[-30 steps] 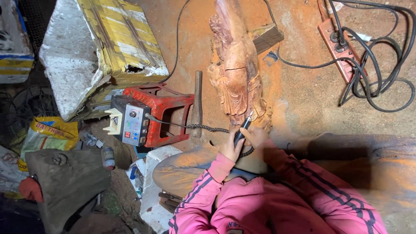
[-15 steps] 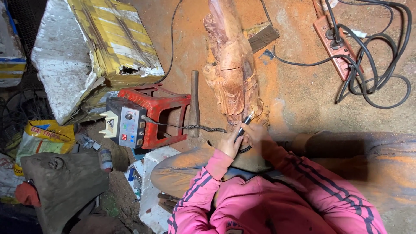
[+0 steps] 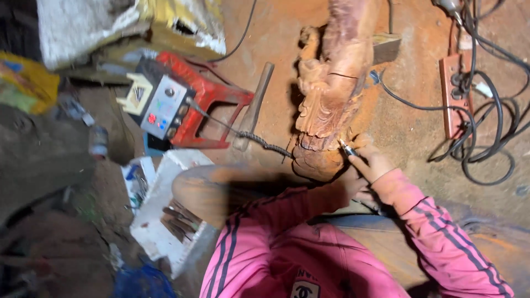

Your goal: Using a handheld rotary tool to carve fine details into a wooden statue while sitting on the floor

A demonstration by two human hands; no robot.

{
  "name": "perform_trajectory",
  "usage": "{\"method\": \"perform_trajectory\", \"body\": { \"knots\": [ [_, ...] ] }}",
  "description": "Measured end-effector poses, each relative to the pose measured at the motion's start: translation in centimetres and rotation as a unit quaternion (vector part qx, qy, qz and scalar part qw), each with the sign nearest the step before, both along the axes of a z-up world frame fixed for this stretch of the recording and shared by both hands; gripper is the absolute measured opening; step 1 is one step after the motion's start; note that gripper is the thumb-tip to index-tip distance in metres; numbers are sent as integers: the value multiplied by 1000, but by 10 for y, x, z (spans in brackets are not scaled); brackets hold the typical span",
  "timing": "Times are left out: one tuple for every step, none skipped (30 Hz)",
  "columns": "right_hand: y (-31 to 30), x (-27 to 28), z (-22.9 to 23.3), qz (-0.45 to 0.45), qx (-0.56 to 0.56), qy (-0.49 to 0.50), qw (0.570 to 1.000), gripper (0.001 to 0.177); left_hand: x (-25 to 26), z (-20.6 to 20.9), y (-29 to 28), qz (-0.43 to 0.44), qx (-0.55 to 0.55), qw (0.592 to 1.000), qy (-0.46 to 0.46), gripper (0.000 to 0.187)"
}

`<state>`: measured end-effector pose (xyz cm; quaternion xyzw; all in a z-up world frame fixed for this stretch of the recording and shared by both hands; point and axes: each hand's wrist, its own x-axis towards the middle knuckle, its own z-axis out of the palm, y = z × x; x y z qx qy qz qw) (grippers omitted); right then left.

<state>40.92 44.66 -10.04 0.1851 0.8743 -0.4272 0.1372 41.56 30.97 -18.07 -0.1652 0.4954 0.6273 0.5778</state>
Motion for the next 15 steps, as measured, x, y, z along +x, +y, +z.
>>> {"method": "perform_trajectory", "body": {
  "knots": [
    [9, -3, -5, 37, 25, 7, 999, 41, 8, -13, 15, 34, 20, 999, -10, 84],
    [17, -8, -10, 69, 49, 17, 996, 43, 10, -25, 29, 63, 38, 997, -18, 82],
    [21, -17, -3, 76, 53, 19, 996, 43, 11, -65, 31, 70, 42, 997, -16, 82],
    [23, -25, 4, 98, 61, -50, 992, 45, 13, -105, 31, 17, 102, 993, 55, 77],
    [26, -33, 10, 119, 70, -118, 983, 48, 15, -146, 33, -36, 160, 978, 126, 73],
    [27, -33, 8, 120, 70, -118, 983, 48, 12, -137, 41, -35, 159, 979, 127, 73],
    [28, -34, 6, 129, 72, -127, 981, 51, 9, -129, 51, 91, 144, 985, -11, 69],
    [29, -34, 4, 136, 74, -137, 978, 54, 7, -121, 61, 213, 124, 958, -149, 65],
    [30, -38, 4, 136, 73, -137, 978, 54, 4, -119, 63, 213, 123, 958, -149, 65],
    [31, -41, 5, 132, 65, -118, 982, 49, 2, -117, 65, 227, 115, 957, -137, 59],
    [32, -44, 4, 128, 56, -100, 985, 45, 0, -115, 67, 242, 107, 956, -125, 53],
    [33, -42, 1, 126, 54, -101, 985, 45, -4, -95, 63, 240, 106, 957, -126, 53],
    [35, -41, -2, 126, 61, -99, 985, 46, -8, -75, 59, 226, 161, 954, -111, 54],
    [37, -40, -5, 127, 68, -97, 985, 48, -13, -55, 56, 211, 216, 949, -95, 55],
    [38, -43, -3, 125, 66, -97, 985, 48, -12, -65, 59, 209, 215, 949, -95, 55]
  ]
}}
